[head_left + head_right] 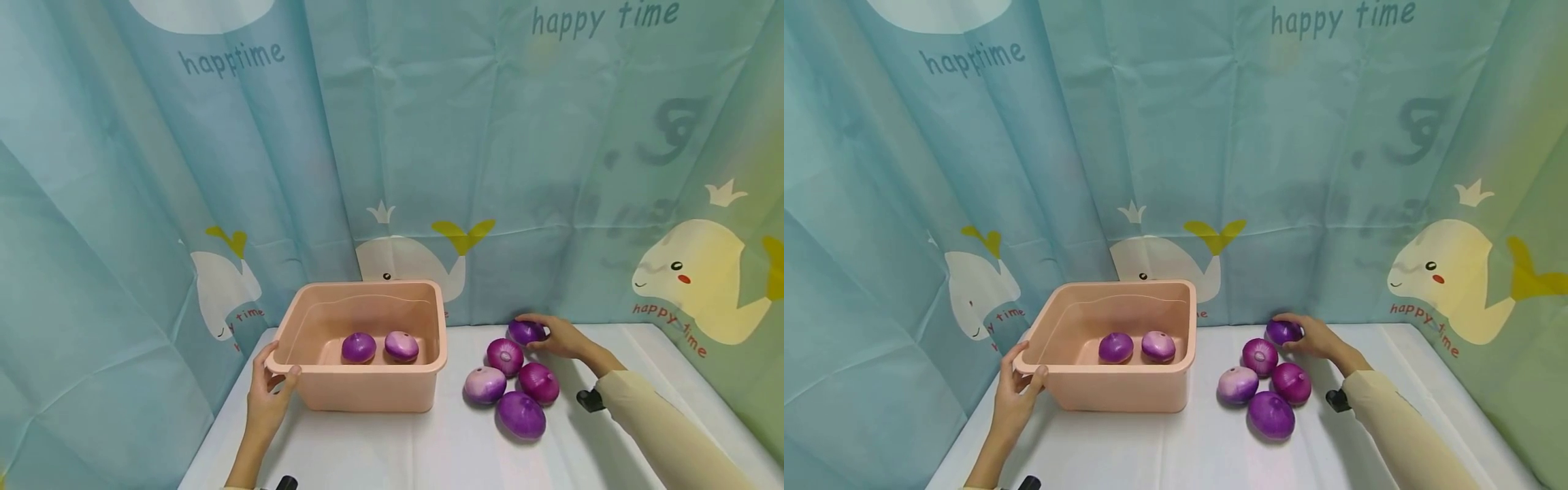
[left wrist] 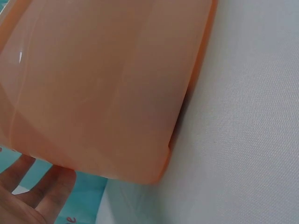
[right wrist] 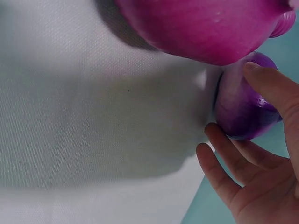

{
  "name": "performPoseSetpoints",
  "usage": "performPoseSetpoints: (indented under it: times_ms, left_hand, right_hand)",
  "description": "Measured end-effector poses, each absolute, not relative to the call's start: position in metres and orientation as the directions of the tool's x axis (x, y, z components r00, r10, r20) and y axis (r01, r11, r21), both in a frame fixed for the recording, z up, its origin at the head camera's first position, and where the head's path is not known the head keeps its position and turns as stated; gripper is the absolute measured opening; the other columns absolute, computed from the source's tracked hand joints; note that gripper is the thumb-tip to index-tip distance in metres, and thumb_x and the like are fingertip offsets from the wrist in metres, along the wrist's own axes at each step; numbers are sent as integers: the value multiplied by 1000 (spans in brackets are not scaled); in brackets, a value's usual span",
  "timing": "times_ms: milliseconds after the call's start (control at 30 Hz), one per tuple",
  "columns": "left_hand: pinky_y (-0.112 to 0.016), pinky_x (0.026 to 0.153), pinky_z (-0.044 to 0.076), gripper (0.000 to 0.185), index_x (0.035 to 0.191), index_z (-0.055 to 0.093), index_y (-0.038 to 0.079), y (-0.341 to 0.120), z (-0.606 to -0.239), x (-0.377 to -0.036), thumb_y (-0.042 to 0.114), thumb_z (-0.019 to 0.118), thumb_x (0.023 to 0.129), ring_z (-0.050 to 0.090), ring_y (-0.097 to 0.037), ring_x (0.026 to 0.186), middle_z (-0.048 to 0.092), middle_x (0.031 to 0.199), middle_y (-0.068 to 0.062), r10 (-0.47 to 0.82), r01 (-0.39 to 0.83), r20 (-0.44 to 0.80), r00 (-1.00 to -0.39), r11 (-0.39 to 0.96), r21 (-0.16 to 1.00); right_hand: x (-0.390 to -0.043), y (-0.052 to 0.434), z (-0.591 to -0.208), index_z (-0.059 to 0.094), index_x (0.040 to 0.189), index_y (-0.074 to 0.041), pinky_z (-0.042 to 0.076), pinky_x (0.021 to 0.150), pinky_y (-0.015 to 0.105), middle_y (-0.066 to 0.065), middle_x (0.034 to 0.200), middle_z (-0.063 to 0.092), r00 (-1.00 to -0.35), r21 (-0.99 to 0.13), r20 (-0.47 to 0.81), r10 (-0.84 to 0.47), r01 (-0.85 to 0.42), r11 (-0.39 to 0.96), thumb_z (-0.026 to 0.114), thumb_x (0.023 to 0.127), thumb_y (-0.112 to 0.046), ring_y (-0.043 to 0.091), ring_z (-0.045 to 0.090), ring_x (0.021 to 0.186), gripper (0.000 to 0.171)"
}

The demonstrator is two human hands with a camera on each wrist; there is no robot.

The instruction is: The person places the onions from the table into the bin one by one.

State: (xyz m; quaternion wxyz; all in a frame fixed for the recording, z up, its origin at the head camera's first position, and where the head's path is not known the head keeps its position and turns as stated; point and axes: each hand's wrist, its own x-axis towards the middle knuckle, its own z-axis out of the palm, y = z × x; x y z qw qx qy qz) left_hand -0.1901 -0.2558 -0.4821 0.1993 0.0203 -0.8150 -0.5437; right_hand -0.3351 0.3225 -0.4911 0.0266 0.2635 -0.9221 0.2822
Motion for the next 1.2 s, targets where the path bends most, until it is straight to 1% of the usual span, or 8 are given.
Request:
performPoseSetpoints:
  times_ms: [200, 367, 500, 667, 833, 900, 1000, 1200]
  left_hand:
    - [-18, 81, 52, 65, 158, 30, 21, -255, -480, -188, 18, 64, 102, 55, -11, 107, 43, 154, -20, -240, 193, 306, -921, 403, 895]
    - [-18, 80, 53, 64, 157, 32, 22, -255, -482, -190, 20, 66, 102, 55, -7, 106, 45, 154, -18, -253, 189, 310, -916, 409, 893]
    - [-18, 79, 53, 65, 157, 32, 22, -256, -483, -190, 20, 66, 101, 56, -14, 109, 44, 154, -18, -255, 194, 318, -913, 414, 889]
    - [-16, 80, 53, 65, 157, 32, 21, -254, -480, -189, 20, 66, 101, 56, -25, 113, 43, 155, -18, -254, 200, 321, -912, 407, 891]
    - [-16, 80, 52, 66, 158, 31, 21, -253, -479, -187, 20, 65, 102, 55, -29, 114, 43, 155, -19, -250, 183, 294, -922, 387, 904]
    - [-16, 80, 51, 66, 158, 31, 22, -253, -480, -187, 20, 65, 102, 55, -29, 114, 43, 155, -19, -253, 174, 286, -924, 389, 905]
    - [-18, 80, 51, 66, 158, 31, 22, -253, -480, -188, 22, 66, 102, 55, -25, 112, 44, 155, -19, -262, 166, 287, -922, 401, 901]
    - [-17, 80, 52, 65, 158, 31, 24, -255, -481, -189, 25, 65, 102, 54, -6, 106, 43, 156, -18, -265, 153, 283, -922, 422, 894]
  right_hand:
    - [-334, 322, -481, 63, 133, -1, 53, 89, 60, 30, 127, 63, -848, -515, 183, -498, -514, 685, 86, 82, -14, 45, 63, 109, 57]
    - [-333, 326, -466, 62, 132, 1, 56, 78, 40, 26, 124, 64, -830, -538, 176, -530, -532, 654, 85, 84, -14, 34, 62, 100, 55]
    - [-330, 327, -453, 62, 131, 2, 56, 70, 29, 26, 122, 64, -818, -570, 202, -539, -546, 614, 85, 85, -15, 32, 62, 98, 55]
    - [-327, 325, -436, 61, 134, 1, 57, 69, 28, 25, 123, 63, -813, -601, 243, -529, -555, 576, 84, 86, -13, 27, 63, 95, 55]
    - [-318, 318, -414, 60, 137, -1, 55, 61, 28, 22, 115, 64, -817, -625, 264, -513, -550, 554, 83, 86, -10, 20, 67, 73, 57]
    - [-315, 315, -404, 59, 138, -1, 55, 61, 28, 22, 115, 65, -815, -631, 283, -506, -556, 542, 83, 87, -9, 21, 67, 71, 57]
    - [-310, 311, -388, 59, 140, -3, 56, 63, 29, 23, 120, 64, -816, -626, 310, -488, -561, 541, 82, 88, -10, 24, 69, 77, 57]
    - [-304, 307, -365, 58, 144, -11, 57, 66, 30, 24, 125, 63, -850, -642, 289, -441, -514, 569, 82, 89, -16, 25, 70, 87, 59]
